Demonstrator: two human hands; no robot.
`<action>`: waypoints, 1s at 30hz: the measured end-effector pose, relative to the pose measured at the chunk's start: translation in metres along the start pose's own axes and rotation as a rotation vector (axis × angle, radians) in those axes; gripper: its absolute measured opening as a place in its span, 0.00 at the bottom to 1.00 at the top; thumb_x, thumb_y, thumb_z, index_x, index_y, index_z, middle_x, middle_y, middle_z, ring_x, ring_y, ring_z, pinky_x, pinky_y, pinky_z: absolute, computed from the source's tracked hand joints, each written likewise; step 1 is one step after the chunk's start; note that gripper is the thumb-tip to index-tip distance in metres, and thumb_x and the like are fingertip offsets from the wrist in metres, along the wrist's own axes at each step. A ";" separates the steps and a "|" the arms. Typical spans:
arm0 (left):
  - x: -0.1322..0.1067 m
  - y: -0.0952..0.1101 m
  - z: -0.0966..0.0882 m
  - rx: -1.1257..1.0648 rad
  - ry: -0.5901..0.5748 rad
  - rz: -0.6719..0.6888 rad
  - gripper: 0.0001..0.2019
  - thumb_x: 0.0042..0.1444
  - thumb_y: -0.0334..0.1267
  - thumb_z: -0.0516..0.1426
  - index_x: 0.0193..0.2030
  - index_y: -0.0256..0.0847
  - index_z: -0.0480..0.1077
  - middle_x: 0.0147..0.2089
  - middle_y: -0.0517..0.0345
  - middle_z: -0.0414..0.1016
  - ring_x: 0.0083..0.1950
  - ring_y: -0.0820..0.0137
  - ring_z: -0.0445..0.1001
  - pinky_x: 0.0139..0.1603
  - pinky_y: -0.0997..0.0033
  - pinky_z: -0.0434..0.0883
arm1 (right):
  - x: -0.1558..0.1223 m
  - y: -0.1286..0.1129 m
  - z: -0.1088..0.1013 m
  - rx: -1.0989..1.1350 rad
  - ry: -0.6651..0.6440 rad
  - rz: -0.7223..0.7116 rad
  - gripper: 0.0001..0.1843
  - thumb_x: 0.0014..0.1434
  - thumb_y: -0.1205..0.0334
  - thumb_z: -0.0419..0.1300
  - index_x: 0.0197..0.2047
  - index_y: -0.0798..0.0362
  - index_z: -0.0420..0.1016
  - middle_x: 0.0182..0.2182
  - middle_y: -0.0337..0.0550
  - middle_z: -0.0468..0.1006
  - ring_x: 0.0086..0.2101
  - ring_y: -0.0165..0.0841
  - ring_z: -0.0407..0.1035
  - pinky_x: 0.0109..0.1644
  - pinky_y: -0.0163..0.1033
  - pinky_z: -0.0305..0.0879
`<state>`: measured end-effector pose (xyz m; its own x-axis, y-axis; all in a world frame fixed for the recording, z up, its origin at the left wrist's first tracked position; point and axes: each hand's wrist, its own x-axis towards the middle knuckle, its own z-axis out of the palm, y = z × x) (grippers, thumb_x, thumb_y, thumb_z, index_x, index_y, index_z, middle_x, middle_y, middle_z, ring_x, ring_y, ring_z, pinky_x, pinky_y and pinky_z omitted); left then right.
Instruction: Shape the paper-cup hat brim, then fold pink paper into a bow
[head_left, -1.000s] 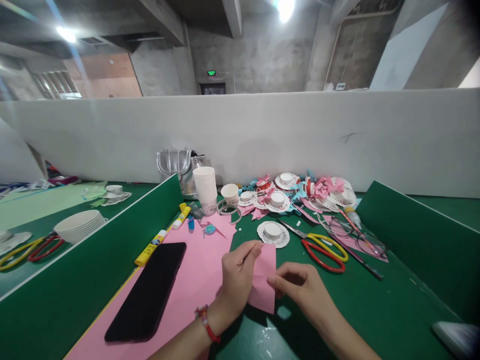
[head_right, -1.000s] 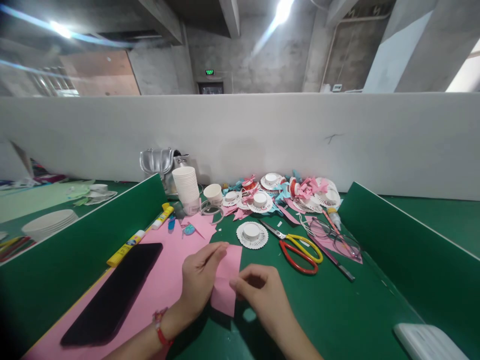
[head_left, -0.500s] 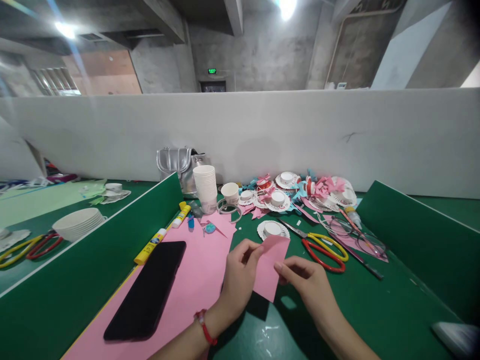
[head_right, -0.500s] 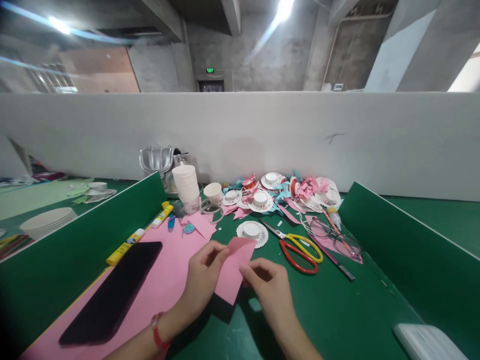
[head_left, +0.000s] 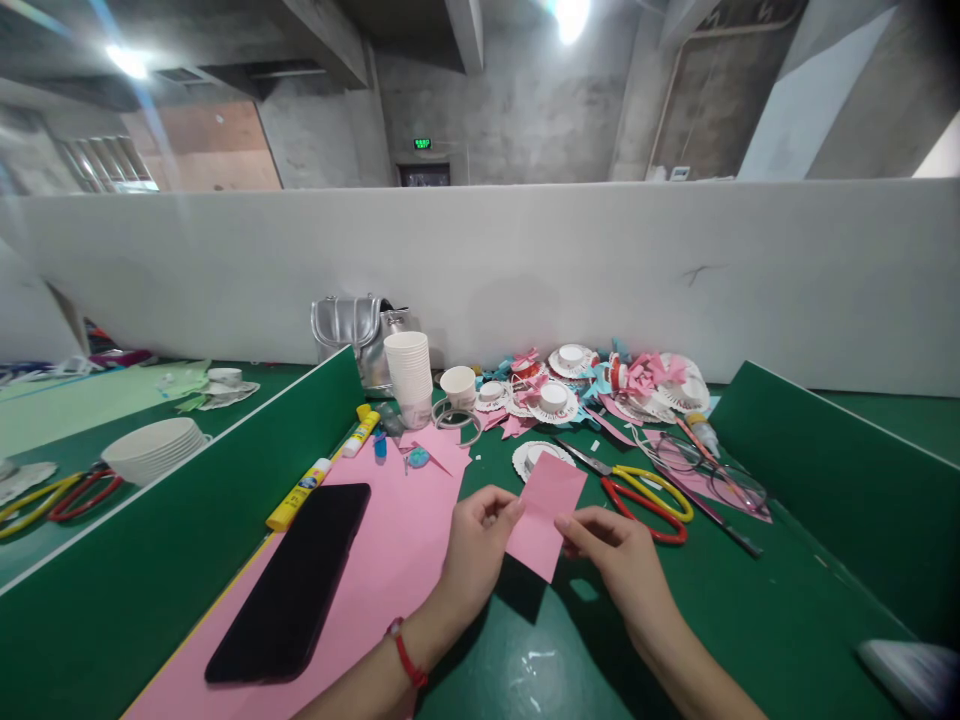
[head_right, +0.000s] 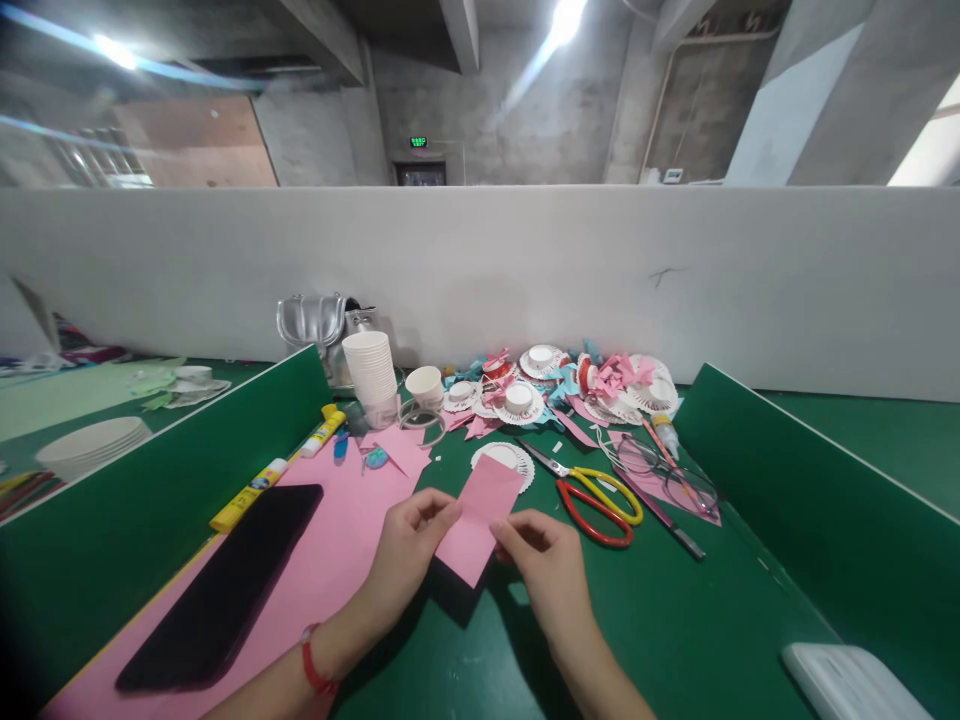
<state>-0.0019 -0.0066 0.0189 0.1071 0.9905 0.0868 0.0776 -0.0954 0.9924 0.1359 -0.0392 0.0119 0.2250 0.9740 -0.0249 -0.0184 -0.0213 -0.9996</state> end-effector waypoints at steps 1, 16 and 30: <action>-0.001 0.000 0.001 -0.022 -0.012 -0.022 0.09 0.46 0.39 0.56 0.21 0.36 0.66 0.17 0.64 0.66 0.18 0.77 0.63 0.18 0.79 0.58 | 0.000 0.000 0.000 0.003 -0.003 0.000 0.14 0.39 0.53 0.64 0.17 0.57 0.71 0.15 0.39 0.69 0.20 0.30 0.63 0.26 0.34 0.62; 0.000 -0.013 -0.002 -0.188 -0.117 -0.179 0.11 0.45 0.41 0.56 0.20 0.37 0.62 0.09 0.73 0.50 0.11 0.81 0.51 0.14 0.80 0.54 | 0.001 0.003 -0.001 -0.056 0.039 -0.023 0.15 0.41 0.53 0.62 0.17 0.57 0.70 0.14 0.37 0.67 0.19 0.28 0.61 0.25 0.33 0.58; 0.005 -0.015 -0.007 0.053 -0.039 0.078 0.09 0.47 0.37 0.55 0.20 0.37 0.63 0.21 0.64 0.62 0.25 0.75 0.59 0.26 0.77 0.58 | 0.003 0.008 0.002 -0.161 -0.179 -0.027 0.13 0.45 0.56 0.59 0.19 0.57 0.66 0.16 0.35 0.65 0.20 0.26 0.58 0.24 0.32 0.54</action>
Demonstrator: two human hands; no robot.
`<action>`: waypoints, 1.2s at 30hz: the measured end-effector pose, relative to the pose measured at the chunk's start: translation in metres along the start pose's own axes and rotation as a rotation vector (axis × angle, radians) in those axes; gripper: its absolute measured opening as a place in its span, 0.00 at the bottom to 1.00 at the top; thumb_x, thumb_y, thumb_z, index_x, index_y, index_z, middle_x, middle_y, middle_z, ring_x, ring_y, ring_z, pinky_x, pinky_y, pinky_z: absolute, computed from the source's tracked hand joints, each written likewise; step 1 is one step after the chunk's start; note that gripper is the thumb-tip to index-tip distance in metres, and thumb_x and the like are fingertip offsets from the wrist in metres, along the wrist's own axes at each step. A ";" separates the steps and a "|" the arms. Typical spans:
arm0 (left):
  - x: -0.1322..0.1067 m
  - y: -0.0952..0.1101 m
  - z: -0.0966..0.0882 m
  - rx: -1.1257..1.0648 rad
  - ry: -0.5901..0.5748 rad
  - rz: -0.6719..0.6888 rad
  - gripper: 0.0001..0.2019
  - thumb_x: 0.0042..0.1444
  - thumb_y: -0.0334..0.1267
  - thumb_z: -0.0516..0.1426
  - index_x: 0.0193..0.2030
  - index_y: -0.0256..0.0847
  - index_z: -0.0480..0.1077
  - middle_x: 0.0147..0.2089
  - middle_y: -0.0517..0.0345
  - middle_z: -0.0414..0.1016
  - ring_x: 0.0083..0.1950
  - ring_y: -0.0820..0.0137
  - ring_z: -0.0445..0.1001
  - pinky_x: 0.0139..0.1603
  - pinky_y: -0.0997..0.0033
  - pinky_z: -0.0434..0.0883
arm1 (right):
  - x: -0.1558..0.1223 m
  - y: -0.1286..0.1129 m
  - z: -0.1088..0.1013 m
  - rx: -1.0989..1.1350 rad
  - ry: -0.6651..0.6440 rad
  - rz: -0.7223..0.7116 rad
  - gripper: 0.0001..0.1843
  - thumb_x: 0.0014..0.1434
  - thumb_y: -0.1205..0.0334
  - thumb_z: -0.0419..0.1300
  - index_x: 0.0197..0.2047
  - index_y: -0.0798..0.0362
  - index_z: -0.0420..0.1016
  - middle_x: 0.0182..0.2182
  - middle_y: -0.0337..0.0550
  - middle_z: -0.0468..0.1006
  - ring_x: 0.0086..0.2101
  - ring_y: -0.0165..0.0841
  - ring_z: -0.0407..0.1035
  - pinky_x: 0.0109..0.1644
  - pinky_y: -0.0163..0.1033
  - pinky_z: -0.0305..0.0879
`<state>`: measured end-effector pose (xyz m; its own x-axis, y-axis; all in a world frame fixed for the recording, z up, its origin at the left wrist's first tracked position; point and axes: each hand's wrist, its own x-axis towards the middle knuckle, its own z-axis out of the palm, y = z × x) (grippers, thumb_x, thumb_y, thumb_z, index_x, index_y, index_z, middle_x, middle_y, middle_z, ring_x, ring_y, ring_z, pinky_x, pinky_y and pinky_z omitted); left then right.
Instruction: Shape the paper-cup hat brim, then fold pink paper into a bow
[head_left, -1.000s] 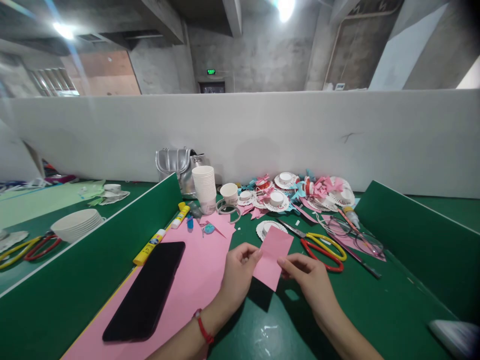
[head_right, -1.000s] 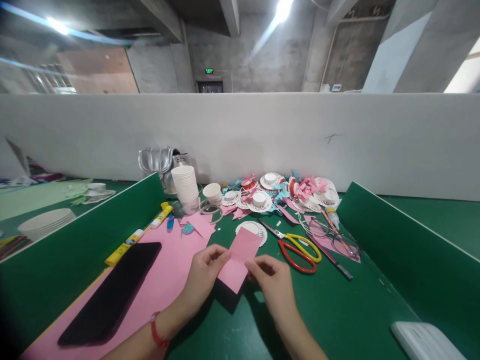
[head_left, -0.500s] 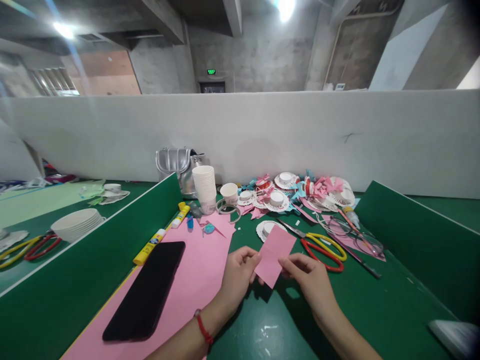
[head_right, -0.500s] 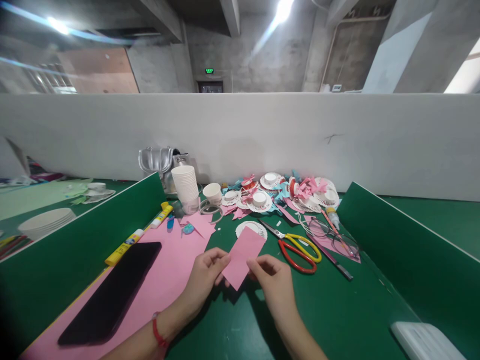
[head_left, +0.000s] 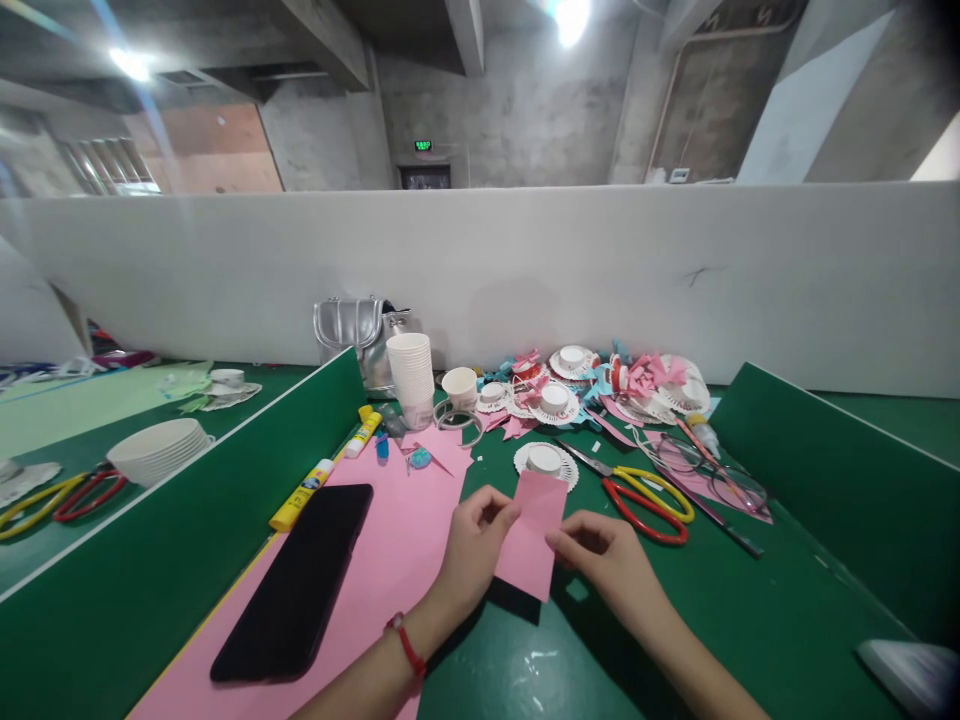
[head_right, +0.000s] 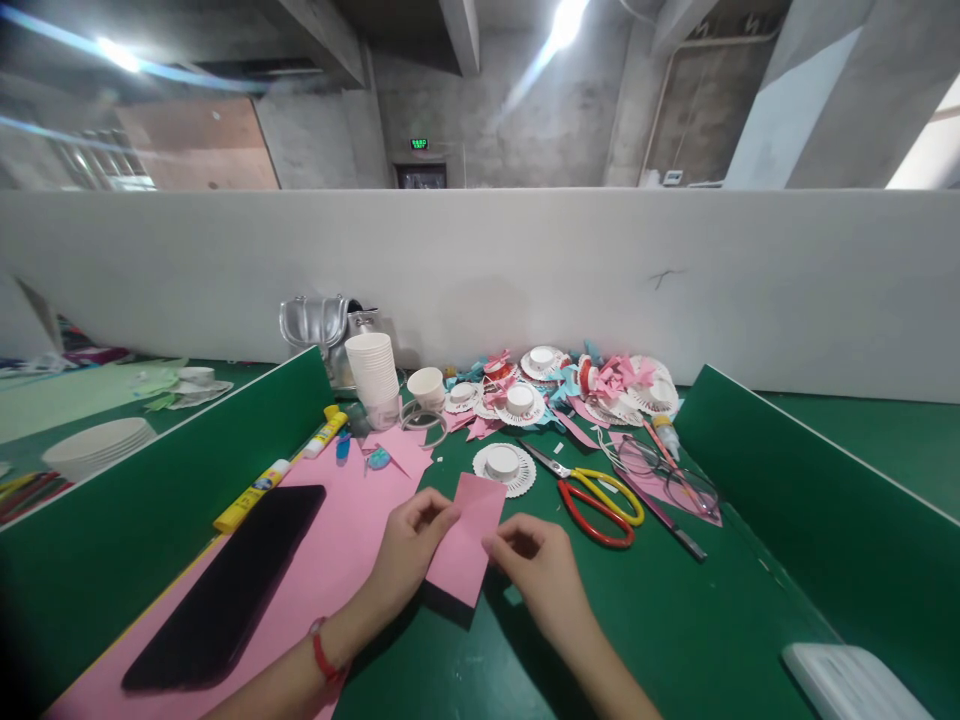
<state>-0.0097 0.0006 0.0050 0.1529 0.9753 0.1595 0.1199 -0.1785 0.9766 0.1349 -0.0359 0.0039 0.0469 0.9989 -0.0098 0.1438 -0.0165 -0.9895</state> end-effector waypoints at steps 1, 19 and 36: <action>0.000 -0.002 0.001 0.007 0.020 -0.002 0.10 0.47 0.37 0.54 0.20 0.37 0.62 0.20 0.65 0.61 0.24 0.75 0.59 0.25 0.77 0.57 | 0.000 0.000 0.000 0.014 -0.007 0.007 0.13 0.45 0.56 0.59 0.19 0.57 0.66 0.16 0.35 0.65 0.20 0.26 0.58 0.24 0.32 0.54; 0.001 -0.008 0.003 -0.165 -0.016 -0.120 0.06 0.44 0.37 0.56 0.24 0.35 0.66 0.24 0.62 0.65 0.28 0.73 0.62 0.28 0.76 0.60 | 0.001 0.012 0.009 0.016 -0.033 0.042 0.12 0.43 0.60 0.58 0.16 0.56 0.63 0.12 0.35 0.63 0.16 0.25 0.57 0.21 0.32 0.54; -0.015 -0.002 0.013 0.171 -0.250 0.035 0.06 0.43 0.26 0.51 0.22 0.34 0.68 0.24 0.58 0.69 0.29 0.72 0.66 0.32 0.76 0.62 | 0.002 0.004 -0.003 -0.299 -0.062 -0.151 0.05 0.43 0.67 0.53 0.21 0.56 0.69 0.20 0.40 0.72 0.24 0.31 0.66 0.28 0.32 0.61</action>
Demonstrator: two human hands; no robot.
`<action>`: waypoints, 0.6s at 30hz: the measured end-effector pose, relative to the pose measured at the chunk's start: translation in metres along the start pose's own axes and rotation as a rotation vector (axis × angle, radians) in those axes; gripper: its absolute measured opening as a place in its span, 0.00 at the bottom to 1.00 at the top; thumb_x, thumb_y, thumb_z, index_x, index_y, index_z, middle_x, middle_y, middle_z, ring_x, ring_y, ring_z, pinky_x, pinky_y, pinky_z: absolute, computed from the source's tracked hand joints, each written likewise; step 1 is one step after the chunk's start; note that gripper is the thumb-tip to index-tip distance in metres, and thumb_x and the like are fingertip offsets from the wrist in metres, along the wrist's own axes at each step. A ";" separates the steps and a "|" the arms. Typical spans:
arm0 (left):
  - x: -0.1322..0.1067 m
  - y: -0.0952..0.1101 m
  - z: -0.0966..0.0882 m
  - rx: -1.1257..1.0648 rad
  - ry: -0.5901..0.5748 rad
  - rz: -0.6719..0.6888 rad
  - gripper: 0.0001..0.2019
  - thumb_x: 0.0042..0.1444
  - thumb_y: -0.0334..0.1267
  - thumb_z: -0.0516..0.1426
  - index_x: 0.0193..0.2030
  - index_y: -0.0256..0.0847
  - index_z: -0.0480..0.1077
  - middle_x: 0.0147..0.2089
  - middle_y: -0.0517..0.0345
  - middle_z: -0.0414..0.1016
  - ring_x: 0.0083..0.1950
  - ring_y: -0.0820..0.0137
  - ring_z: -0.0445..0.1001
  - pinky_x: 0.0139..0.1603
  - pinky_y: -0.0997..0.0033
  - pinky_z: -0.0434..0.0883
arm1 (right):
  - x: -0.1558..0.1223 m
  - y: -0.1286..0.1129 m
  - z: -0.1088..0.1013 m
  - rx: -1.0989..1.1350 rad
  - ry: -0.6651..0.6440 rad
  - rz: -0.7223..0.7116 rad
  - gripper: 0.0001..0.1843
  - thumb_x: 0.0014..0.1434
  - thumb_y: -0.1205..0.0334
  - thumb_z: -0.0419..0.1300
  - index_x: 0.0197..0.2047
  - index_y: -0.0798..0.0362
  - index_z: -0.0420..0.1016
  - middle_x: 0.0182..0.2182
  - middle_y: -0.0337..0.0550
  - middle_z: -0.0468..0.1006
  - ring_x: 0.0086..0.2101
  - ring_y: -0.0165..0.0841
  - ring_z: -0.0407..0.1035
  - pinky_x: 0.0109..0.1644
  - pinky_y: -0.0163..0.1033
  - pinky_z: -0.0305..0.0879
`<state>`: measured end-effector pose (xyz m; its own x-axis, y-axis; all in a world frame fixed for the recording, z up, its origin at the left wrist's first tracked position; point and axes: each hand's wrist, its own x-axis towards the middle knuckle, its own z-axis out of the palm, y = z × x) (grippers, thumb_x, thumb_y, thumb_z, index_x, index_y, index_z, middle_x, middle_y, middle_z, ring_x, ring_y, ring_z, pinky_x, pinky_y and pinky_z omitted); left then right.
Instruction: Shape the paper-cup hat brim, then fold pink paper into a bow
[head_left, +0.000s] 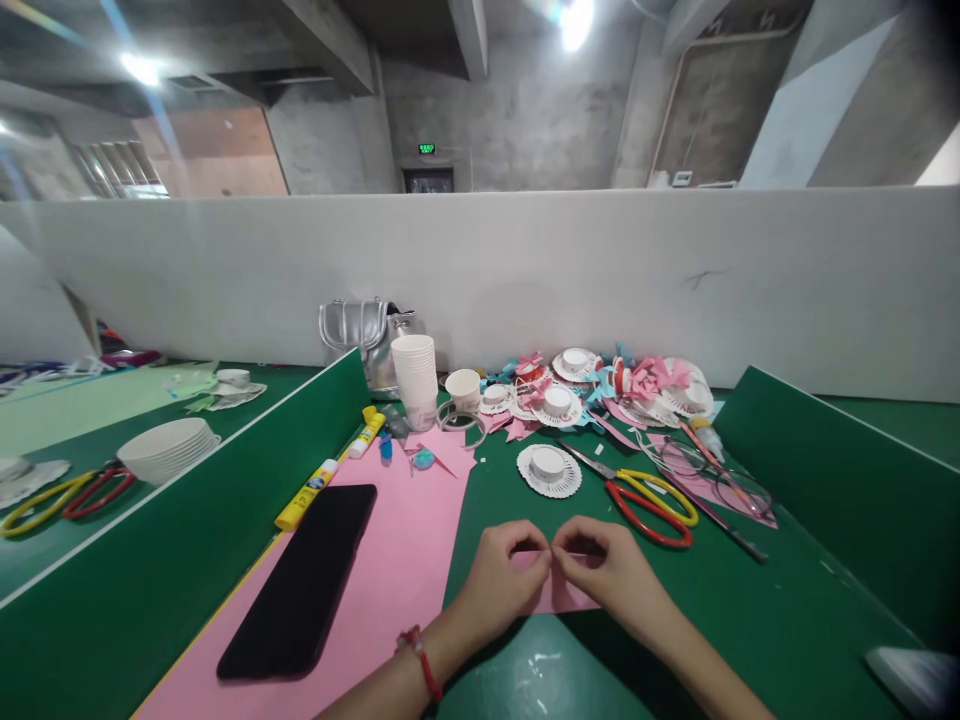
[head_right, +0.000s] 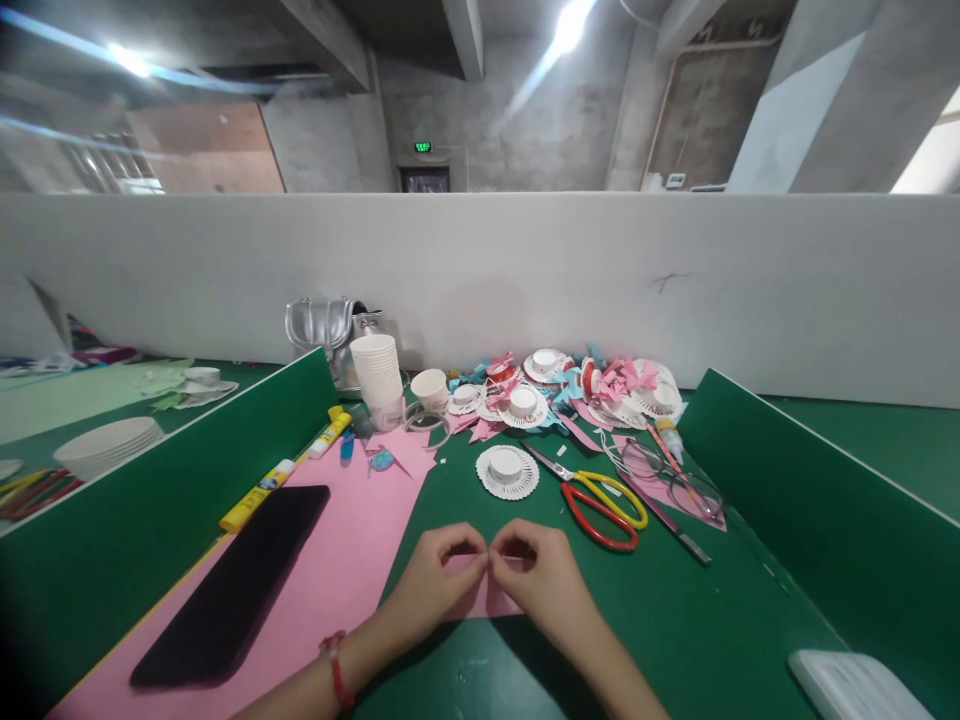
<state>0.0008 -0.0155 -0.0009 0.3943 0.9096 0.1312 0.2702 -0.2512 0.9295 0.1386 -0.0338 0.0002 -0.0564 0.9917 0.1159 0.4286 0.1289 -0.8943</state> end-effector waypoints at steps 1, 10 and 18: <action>0.000 -0.001 -0.001 0.000 -0.002 0.007 0.06 0.43 0.26 0.51 0.22 0.34 0.68 0.24 0.58 0.69 0.29 0.72 0.66 0.32 0.76 0.62 | 0.000 0.000 0.001 -0.005 -0.007 -0.003 0.05 0.43 0.67 0.53 0.21 0.56 0.69 0.20 0.39 0.71 0.24 0.30 0.66 0.28 0.32 0.61; 0.001 -0.001 -0.010 -0.038 0.009 0.042 0.06 0.42 0.25 0.51 0.21 0.36 0.67 0.23 0.60 0.67 0.29 0.72 0.64 0.31 0.77 0.61 | 0.001 -0.001 -0.003 -0.112 0.026 -0.041 0.04 0.40 0.70 0.51 0.20 0.55 0.65 0.17 0.36 0.68 0.21 0.28 0.62 0.25 0.31 0.57; 0.004 -0.003 -0.010 -0.058 0.133 0.013 0.06 0.42 0.28 0.51 0.20 0.37 0.67 0.23 0.59 0.69 0.29 0.70 0.66 0.32 0.75 0.62 | 0.008 0.007 -0.024 -0.027 0.045 0.042 0.03 0.40 0.69 0.51 0.20 0.54 0.64 0.17 0.35 0.65 0.21 0.28 0.61 0.25 0.32 0.57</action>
<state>-0.0070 -0.0073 0.0002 0.2769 0.9431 0.1842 0.2130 -0.2472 0.9453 0.1629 -0.0250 0.0048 0.0025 0.9952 0.0983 0.4543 0.0864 -0.8866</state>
